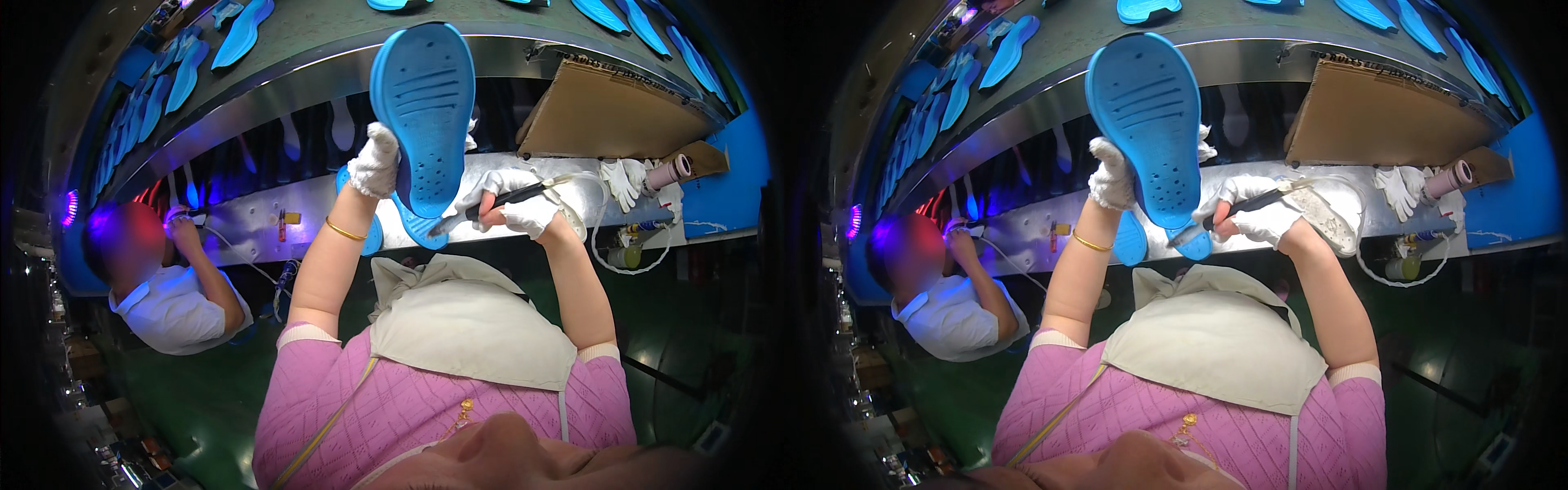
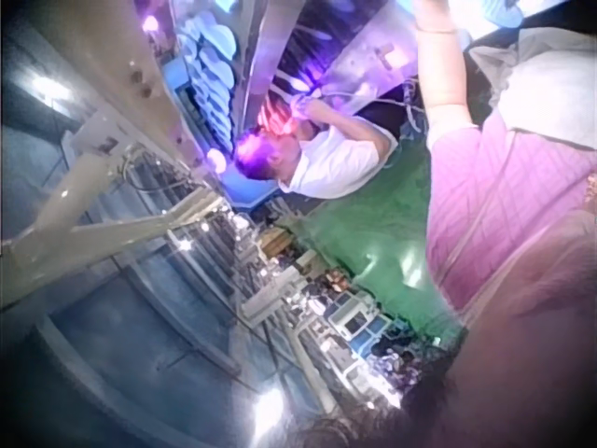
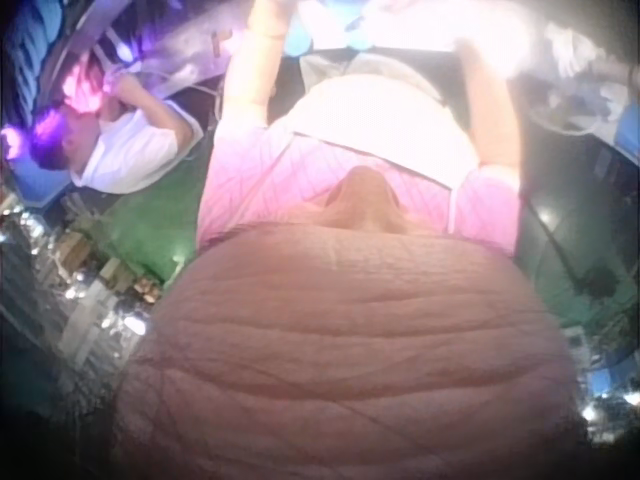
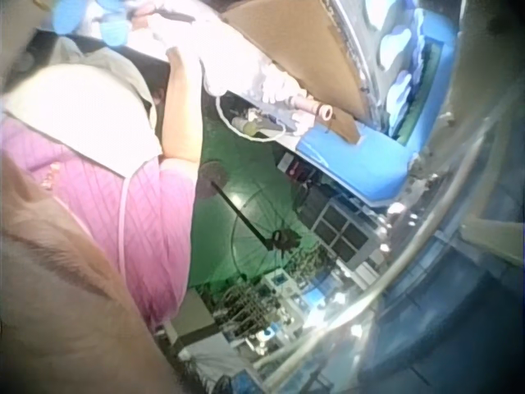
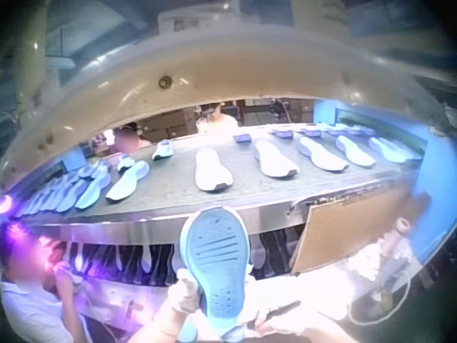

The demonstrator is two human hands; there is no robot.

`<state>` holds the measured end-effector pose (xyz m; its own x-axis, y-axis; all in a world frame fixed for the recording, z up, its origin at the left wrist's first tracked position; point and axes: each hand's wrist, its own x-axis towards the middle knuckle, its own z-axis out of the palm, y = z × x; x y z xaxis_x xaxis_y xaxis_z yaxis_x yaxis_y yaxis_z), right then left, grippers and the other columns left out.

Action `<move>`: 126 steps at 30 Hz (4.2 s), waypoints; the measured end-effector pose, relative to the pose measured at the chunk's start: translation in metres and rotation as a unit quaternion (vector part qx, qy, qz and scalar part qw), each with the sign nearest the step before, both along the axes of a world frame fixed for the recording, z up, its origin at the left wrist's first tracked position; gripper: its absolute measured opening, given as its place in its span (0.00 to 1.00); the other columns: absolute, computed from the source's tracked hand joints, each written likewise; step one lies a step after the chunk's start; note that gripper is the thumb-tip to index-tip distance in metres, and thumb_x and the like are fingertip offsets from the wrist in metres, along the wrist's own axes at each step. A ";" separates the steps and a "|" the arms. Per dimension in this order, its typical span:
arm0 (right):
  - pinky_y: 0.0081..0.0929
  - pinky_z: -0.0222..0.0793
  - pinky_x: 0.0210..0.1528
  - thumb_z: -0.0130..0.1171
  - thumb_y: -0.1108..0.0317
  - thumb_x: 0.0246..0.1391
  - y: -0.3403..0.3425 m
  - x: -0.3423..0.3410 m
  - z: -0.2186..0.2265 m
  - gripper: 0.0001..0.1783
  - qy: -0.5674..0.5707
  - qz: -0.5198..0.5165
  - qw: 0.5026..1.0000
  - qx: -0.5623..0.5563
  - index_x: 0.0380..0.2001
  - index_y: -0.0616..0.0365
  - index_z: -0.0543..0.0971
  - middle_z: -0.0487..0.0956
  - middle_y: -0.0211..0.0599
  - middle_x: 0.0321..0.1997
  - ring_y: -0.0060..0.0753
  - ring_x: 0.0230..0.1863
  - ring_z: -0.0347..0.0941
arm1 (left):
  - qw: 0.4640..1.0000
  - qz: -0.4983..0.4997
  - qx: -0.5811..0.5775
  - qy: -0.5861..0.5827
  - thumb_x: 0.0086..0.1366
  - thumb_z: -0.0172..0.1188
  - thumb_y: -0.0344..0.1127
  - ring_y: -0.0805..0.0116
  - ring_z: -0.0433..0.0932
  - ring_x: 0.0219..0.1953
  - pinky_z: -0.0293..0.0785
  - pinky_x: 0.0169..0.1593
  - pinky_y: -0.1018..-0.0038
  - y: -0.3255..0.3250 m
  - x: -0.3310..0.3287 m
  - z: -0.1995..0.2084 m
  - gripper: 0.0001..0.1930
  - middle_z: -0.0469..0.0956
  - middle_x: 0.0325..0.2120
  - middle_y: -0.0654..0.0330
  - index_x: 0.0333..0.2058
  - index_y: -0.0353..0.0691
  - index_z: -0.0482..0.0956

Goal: The person takes shoe soles from a conveyor belt, applies adhesive across each sole using a brush applicator tool, and sets them on the workbench.

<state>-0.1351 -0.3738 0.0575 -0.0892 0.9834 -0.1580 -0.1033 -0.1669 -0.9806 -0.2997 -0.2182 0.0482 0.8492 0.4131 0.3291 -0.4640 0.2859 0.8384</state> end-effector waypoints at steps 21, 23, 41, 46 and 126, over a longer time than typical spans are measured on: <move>0.24 0.72 0.40 0.60 0.81 0.43 0.014 0.003 0.005 0.05 -0.163 -0.071 0.962 0.207 0.24 0.60 0.76 0.75 0.35 0.28 0.29 0.34 0.75 | 0.933 0.087 0.038 0.348 0.61 0.56 0.63 0.72 0.76 0.35 0.75 0.40 0.75 0.018 0.026 0.009 0.33 0.78 0.37 0.57 0.49 0.37 0.75; 0.23 0.72 0.40 0.60 0.81 0.43 0.015 0.008 0.001 0.06 -0.163 -0.068 0.965 0.194 0.25 0.60 0.76 0.74 0.35 0.29 0.28 0.35 0.74 | 0.929 0.057 0.018 0.364 0.61 0.52 0.67 0.70 0.76 0.38 0.76 0.42 0.73 0.018 0.022 0.019 0.38 0.76 0.41 0.55 0.55 0.37 0.69; 0.16 0.72 0.33 0.64 0.79 0.48 -0.009 0.006 -0.022 0.11 -0.110 -0.227 0.943 0.218 0.33 0.58 0.72 0.80 0.35 0.30 0.21 0.32 0.78 | 0.907 -0.029 -0.420 0.004 0.64 0.53 0.52 0.53 0.77 0.47 0.72 0.56 0.55 -0.028 -0.017 -0.086 0.28 0.75 0.48 0.46 0.54 0.34 0.70; 0.19 0.71 0.37 0.63 0.82 0.44 0.012 0.000 -0.017 0.12 -0.218 -0.308 0.851 0.364 0.32 0.59 0.74 0.77 0.33 0.30 0.22 0.31 0.75 | 0.931 -0.078 -0.357 0.019 0.64 0.51 0.59 0.55 0.73 0.53 0.68 0.60 0.58 -0.066 0.009 -0.054 0.35 0.71 0.53 0.50 0.59 0.37 0.64; 0.30 0.71 0.42 0.63 0.79 0.39 -0.004 -0.028 0.003 0.10 -0.264 -0.082 0.867 0.415 0.26 0.56 0.75 0.79 0.40 0.35 0.35 0.36 0.76 | 0.942 -0.124 -0.311 0.001 0.68 0.41 0.59 0.41 0.70 0.55 0.68 0.59 0.54 -0.012 0.003 0.007 0.36 0.66 0.55 0.37 0.60 0.31 0.60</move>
<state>-0.1631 -0.3777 0.0602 -0.0672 0.7708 0.6335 0.4407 0.5926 -0.6743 -0.2970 -0.2304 0.0552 0.9456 0.3135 0.0876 -0.3164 0.8218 0.4739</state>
